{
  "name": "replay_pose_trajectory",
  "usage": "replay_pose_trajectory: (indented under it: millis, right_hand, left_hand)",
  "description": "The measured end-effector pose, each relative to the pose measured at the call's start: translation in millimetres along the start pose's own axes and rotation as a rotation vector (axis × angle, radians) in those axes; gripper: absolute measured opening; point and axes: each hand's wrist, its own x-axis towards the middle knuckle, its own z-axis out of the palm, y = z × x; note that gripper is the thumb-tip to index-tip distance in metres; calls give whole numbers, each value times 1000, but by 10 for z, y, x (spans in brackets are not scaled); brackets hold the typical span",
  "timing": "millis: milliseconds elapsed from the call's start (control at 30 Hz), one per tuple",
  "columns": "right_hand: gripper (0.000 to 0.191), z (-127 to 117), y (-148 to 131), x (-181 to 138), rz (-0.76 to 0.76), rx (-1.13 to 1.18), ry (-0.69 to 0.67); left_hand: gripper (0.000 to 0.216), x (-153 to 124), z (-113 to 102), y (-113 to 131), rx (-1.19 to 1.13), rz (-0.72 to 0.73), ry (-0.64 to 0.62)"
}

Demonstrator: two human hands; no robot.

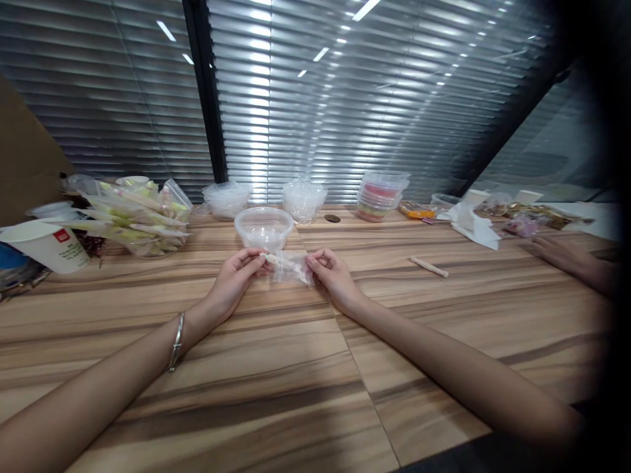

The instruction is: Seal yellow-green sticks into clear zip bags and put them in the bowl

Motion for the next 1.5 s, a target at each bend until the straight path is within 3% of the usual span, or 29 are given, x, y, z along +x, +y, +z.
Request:
replay_pose_trajectory:
  millis: [500, 933, 1300, 1500]
  right_hand:
    - [26, -11, -6, -9, -20, -5, 23]
    - [29, 27, -46, -13, -8, 0, 31]
    - [24, 27, -37, -23, -10, -8, -24]
    - [23, 50, -45, -46, -12, -4, -106]
  left_hand:
    - [19, 7, -35, 22, -156, -59, 18]
    - [21, -69, 76, 31, 286, -26, -53]
    - [18, -67, 41, 16, 358, -33, -87]
    - [18, -49, 20, -31, 260, -26, -72]
